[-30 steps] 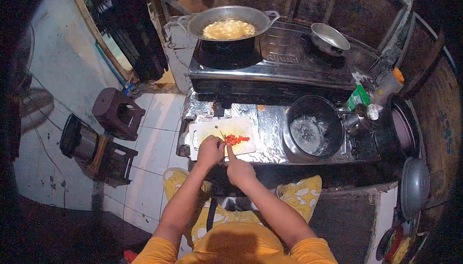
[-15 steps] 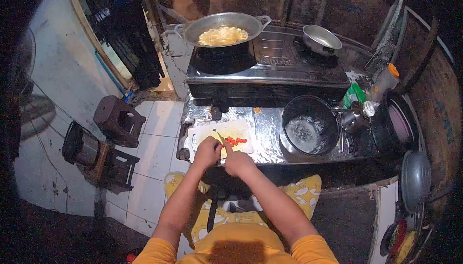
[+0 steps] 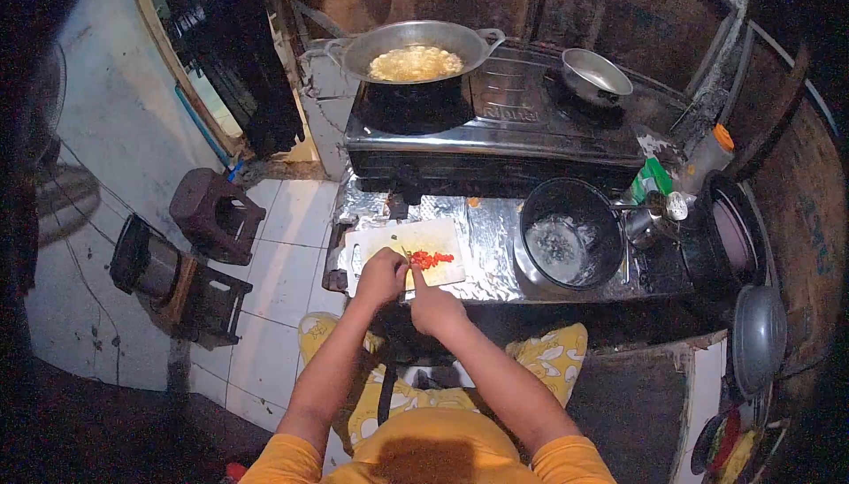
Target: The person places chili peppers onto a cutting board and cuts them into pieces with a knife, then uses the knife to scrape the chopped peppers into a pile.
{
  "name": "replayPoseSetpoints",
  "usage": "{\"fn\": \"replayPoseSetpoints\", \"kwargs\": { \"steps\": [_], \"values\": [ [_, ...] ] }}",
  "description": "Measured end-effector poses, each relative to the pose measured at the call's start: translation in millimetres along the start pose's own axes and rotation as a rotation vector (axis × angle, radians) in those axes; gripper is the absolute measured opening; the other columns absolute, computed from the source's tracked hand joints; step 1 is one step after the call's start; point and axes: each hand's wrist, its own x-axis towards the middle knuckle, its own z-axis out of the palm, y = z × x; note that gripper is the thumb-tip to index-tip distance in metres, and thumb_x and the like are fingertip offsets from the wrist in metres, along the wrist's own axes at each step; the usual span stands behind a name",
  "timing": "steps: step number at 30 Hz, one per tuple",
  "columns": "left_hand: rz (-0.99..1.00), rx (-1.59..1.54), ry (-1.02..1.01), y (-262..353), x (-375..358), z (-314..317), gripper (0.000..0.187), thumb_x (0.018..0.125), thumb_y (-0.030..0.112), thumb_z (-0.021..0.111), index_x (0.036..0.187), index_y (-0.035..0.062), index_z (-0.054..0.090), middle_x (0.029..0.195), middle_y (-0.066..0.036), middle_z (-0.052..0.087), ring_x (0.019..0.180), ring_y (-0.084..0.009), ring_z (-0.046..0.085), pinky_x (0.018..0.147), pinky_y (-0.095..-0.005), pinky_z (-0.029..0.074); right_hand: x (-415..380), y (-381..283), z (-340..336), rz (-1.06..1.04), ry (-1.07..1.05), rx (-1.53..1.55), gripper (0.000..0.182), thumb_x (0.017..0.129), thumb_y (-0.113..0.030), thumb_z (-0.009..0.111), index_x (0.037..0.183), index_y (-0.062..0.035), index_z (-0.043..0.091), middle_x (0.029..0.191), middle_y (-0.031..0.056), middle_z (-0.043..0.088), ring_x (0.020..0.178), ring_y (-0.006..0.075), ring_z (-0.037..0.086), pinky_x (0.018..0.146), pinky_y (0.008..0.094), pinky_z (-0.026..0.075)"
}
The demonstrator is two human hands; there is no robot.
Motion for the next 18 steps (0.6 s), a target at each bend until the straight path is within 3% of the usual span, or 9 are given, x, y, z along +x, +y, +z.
{"fn": "replayPoseSetpoints", "kwargs": {
  "steps": [11,18],
  "values": [
    [-0.006,0.028,0.028,0,-2,8,0.012,0.082,0.011,0.068,0.084,-0.0001,0.070,0.089,-0.019,0.064,0.086,-0.0383,0.063,0.079,-0.0446,0.052,6,11,28,-0.004,0.025,0.019,0.089,0.084,-0.006,0.051,0.156,-0.0055,-0.001,0.095,0.0302,0.068,0.086,0.0434,0.068,0.079,0.0509,0.053],
    [-0.020,0.045,-0.008,7,-1,3,0.013,0.082,0.012,0.067,0.083,-0.0007,0.070,0.088,-0.020,0.064,0.086,-0.0391,0.063,0.080,-0.0455,0.051,18,9,35,-0.012,0.104,0.091,0.080,0.090,-0.010,0.044,0.158,-0.0128,0.002,0.093,0.0296,0.068,0.083,0.0439,0.069,0.078,0.0527,0.054]
  ]
}}
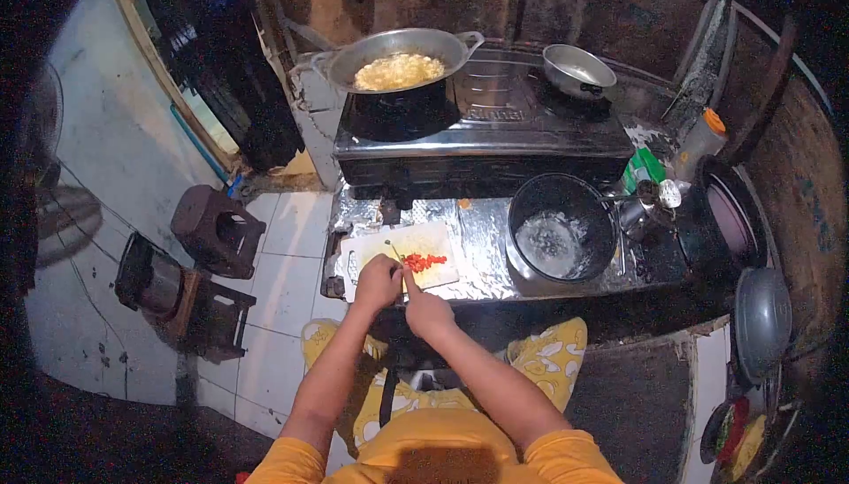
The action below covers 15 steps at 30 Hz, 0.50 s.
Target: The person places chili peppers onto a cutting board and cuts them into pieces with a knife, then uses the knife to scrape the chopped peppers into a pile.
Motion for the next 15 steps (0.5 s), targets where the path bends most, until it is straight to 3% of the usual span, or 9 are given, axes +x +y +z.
{"fn": "replayPoseSetpoints", "kwargs": {
  "steps": [3,10,15],
  "values": [
    [-0.036,-0.006,-0.005,1,-2,3,0.013,0.082,0.012,0.066,0.082,-0.0010,0.069,0.087,-0.021,0.064,0.086,-0.0396,0.063,0.080,-0.0457,0.051,6,-3,-2,0.015,-0.012,0.023,0.079,0.091,-0.010,0.043,0.158,-0.0147,0.001,0.101,0.0305,0.068,0.090,0.0438,0.068,0.083,0.0526,0.053],
    [-0.042,0.015,0.103,-9,0,5,0.013,0.083,0.009,0.061,0.081,-0.0020,0.068,0.086,-0.022,0.063,0.083,-0.0404,0.063,0.079,-0.0473,0.052,-17,-7,-16,0.025,-0.071,0.028,0.089,0.085,-0.010,0.050,0.157,-0.0116,-0.002,0.102,0.0301,0.068,0.093,0.0422,0.068,0.085,0.0505,0.053],
    [-0.110,-0.083,0.232,-12,1,-2,0.014,0.085,0.011,0.062,0.087,-0.0008,0.070,0.085,-0.022,0.065,0.083,-0.0387,0.063,0.077,-0.0455,0.051,-28,-16,-54,0.038,-0.012,0.200,0.080,0.084,-0.012,0.055,0.153,-0.0113,0.016,0.100,0.0316,0.067,0.094,0.0464,0.066,0.084,0.0521,0.052]
  ]
}}
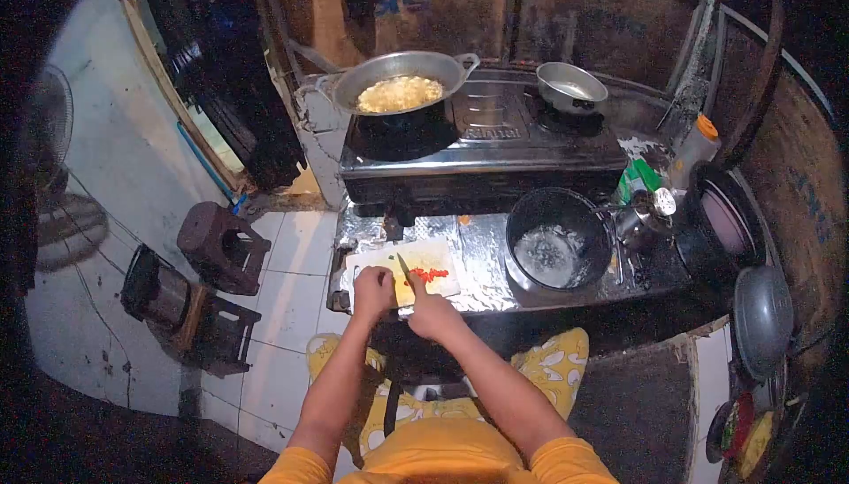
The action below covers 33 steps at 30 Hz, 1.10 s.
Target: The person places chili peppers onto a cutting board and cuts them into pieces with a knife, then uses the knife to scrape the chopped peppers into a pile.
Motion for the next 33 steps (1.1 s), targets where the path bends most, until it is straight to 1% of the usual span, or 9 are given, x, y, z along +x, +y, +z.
{"fn": "replayPoseSetpoints", "kwargs": {
  "steps": [8,11,13,18,21,22,25,30,33],
  "values": [
    [-0.043,0.013,0.066,-6,-18,-50,0.015,0.088,0.015,0.063,0.092,0.0027,0.070,0.091,-0.017,0.066,0.083,-0.0353,0.065,0.075,-0.0424,0.051,-19,42,-15,-0.027,0.167,-0.072,0.065,0.092,-0.025,0.054,0.149,-0.0148,0.025,0.088,0.0279,0.068,0.085,0.0474,0.066,0.078,0.0550,0.051],
    [-0.046,-0.091,0.126,-19,-37,-54,0.013,0.087,0.014,0.065,0.093,0.0034,0.070,0.090,-0.016,0.065,0.080,-0.0320,0.064,0.072,-0.0393,0.051,-16,59,-14,-0.020,0.226,-0.054,0.052,0.093,-0.029,0.052,0.140,-0.0136,0.037,0.084,0.0273,0.067,0.080,0.0476,0.065,0.075,0.0564,0.051],
    [-0.104,-0.081,0.094,-18,-49,-57,0.011,0.087,0.012,0.065,0.094,0.0035,0.069,0.088,-0.014,0.065,0.076,-0.0281,0.063,0.069,-0.0366,0.050,-15,61,-19,-0.026,0.253,-0.048,0.043,0.095,-0.029,0.052,0.133,-0.0104,0.048,0.090,0.0295,0.067,0.088,0.0475,0.064,0.082,0.0549,0.049],
    [-0.170,-0.243,0.197,-24,-77,-52,0.009,0.089,0.008,0.065,0.095,0.0034,0.068,0.085,-0.009,0.061,0.072,-0.0201,0.058,0.066,-0.0306,0.046,11,58,-29,-0.136,0.350,-0.238,0.031,0.093,-0.027,0.053,0.120,-0.0136,0.060,0.097,0.0195,0.068,0.089,0.0371,0.067,0.077,0.0499,0.054],
    [-0.212,-0.283,0.197,-31,-87,-48,0.009,0.089,0.008,0.064,0.096,0.0033,0.068,0.086,-0.008,0.061,0.074,-0.0179,0.057,0.066,-0.0288,0.045,32,37,-41,-0.154,0.279,-0.327,0.030,0.092,-0.024,0.054,0.120,-0.0140,0.061,0.097,0.0175,0.068,0.088,0.0352,0.068,0.076,0.0473,0.054],
    [-0.235,-0.309,0.193,-33,-88,-46,0.009,0.090,0.008,0.064,0.096,0.0033,0.068,0.087,-0.007,0.061,0.074,-0.0173,0.057,0.066,-0.0283,0.045,41,33,-40,-0.105,0.235,-0.378,0.035,0.094,-0.037,0.054,0.123,-0.0188,0.064,0.102,0.0175,0.069,0.093,0.0370,0.067,0.079,0.0474,0.053],
    [-0.223,-0.339,0.207,-37,-91,-47,0.009,0.091,0.007,0.063,0.097,0.0033,0.068,0.090,-0.006,0.061,0.075,-0.0155,0.057,0.065,-0.0272,0.044,38,31,-40,-0.136,0.165,-0.437,0.036,0.094,-0.038,0.053,0.123,-0.0183,0.064,0.102,0.0178,0.069,0.093,0.0361,0.067,0.080,0.0474,0.053],
    [-0.330,-0.408,0.179,-31,-87,-61,0.011,0.093,0.006,0.061,0.102,0.0027,0.066,0.093,-0.002,0.056,0.074,-0.0088,0.051,0.064,-0.0228,0.042,-5,63,-41,0.007,0.293,-0.058,0.037,0.092,-0.029,0.058,0.124,-0.0105,0.059,0.105,0.0239,0.067,0.097,0.0441,0.063,0.085,0.0517,0.050],
    [-0.325,-0.406,0.207,-38,-84,-56,0.013,0.093,0.006,0.061,0.104,0.0026,0.066,0.097,-0.004,0.054,0.072,-0.0085,0.049,0.063,-0.0225,0.042,-16,88,-22,0.073,0.389,-0.043,0.040,0.095,-0.026,0.052,0.130,-0.0070,0.055,0.106,0.0259,0.067,0.099,0.0423,0.064,0.089,0.0512,0.049]
  ]
}}
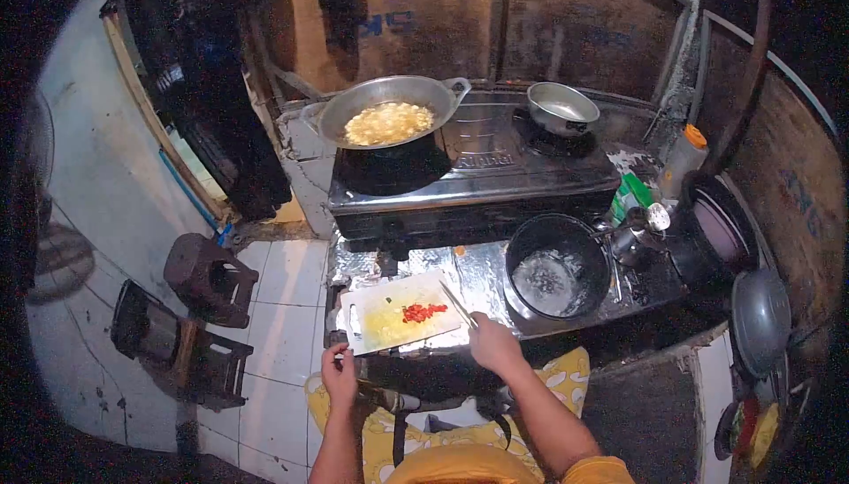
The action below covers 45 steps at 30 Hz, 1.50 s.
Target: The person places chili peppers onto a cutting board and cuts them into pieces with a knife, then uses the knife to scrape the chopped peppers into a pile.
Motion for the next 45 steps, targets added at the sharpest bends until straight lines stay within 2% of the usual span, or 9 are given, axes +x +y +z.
{"fn": "replayPoseSetpoints", "kwargs": {
  "steps": [11,13,20,21,26,34,37,40,45],
  "values": [
    [0.004,0.120,0.224,-35,2,15,0.018,0.092,0.003,0.061,0.110,0.0011,0.057,0.101,-0.009,0.054,0.075,-0.0128,0.055,0.064,-0.0255,0.049,-11,-5,73,0.081,0.056,0.192,0.037,0.095,-0.026,0.055,0.120,0.0004,0.054,0.092,0.0338,0.065,0.091,0.0519,0.062,0.083,0.0581,0.048],
    [-0.275,-0.316,0.162,-26,3,16,0.017,0.094,0.004,0.059,0.110,0.0004,0.053,0.095,-0.009,0.058,0.073,-0.0144,0.059,0.064,-0.0274,0.054,-12,-12,80,0.090,0.073,0.196,0.036,0.096,-0.027,0.053,0.119,0.0003,0.053,0.089,0.0340,0.065,0.089,0.0533,0.061,0.080,0.0589,0.048],
    [-0.361,-0.512,0.103,-45,9,11,0.013,0.096,0.004,0.057,0.107,-0.0005,0.050,0.083,-0.009,0.059,0.066,-0.0162,0.061,0.064,-0.0286,0.056,-20,-48,99,0.042,0.059,0.264,0.033,0.097,-0.028,0.052,0.115,-0.0001,0.052,0.085,0.0340,0.064,0.085,0.0543,0.061,0.077,0.0602,0.047],
    [-0.373,-0.520,0.096,-48,10,12,0.015,0.096,0.005,0.058,0.108,0.0007,0.051,0.084,-0.008,0.060,0.067,-0.0164,0.063,0.063,-0.0280,0.056,-20,-53,102,0.027,0.017,0.234,0.039,0.098,-0.029,0.049,0.118,0.0042,0.046,0.082,0.0351,0.063,0.081,0.0557,0.061,0.076,0.0626,0.047],
    [-0.393,-0.547,0.084,-50,8,10,0.017,0.096,0.005,0.060,0.110,0.0014,0.051,0.085,-0.008,0.060,0.068,-0.0168,0.064,0.061,-0.0275,0.056,-12,-82,110,0.003,-0.021,0.212,0.037,0.096,-0.027,0.052,0.112,0.0068,0.049,0.080,0.0353,0.063,0.082,0.0541,0.062,0.077,0.0601,0.048],
    [-0.418,-0.565,0.063,-38,7,6,0.021,0.096,0.005,0.059,0.113,0.0009,0.049,0.091,-0.008,0.060,0.072,-0.0157,0.064,0.060,-0.0263,0.056,4,-113,120,-0.090,0.002,0.136,0.037,0.094,-0.021,0.052,0.119,0.0037,0.041,0.073,0.0325,0.063,0.070,0.0514,0.063,0.067,0.0593,0.051],
    [-0.428,-0.541,0.036,-41,10,4,0.023,0.096,0.005,0.060,0.115,0.0014,0.048,0.093,-0.008,0.060,0.072,-0.0147,0.063,0.059,-0.0255,0.055,8,-130,95,-0.063,-0.154,-0.020,0.034,0.089,-0.013,0.052,0.117,0.0035,0.042,0.086,0.0308,0.067,0.083,0.0471,0.068,0.074,0.0555,0.054],
    [-0.452,-0.460,0.035,-31,10,2,0.025,0.095,0.007,0.061,0.116,0.0017,0.048,0.094,-0.007,0.060,0.071,-0.0135,0.062,0.058,-0.0245,0.053,5,-134,78,-0.111,-0.152,-0.098,0.034,0.088,-0.013,0.052,0.118,-0.0002,0.044,0.084,0.0291,0.068,0.081,0.0450,0.069,0.071,0.0531,0.055],
    [-0.431,-0.481,0.044,-33,8,6,0.024,0.095,0.008,0.059,0.116,0.0021,0.049,0.089,-0.007,0.059,0.069,-0.0138,0.061,0.055,-0.0255,0.051,5,-114,79,-0.164,-0.076,-0.105,0.036,0.094,-0.023,0.052,0.123,-0.0039,0.044,0.074,0.0257,0.066,0.069,0.0451,0.067,0.063,0.0569,0.052]
  ]
}}
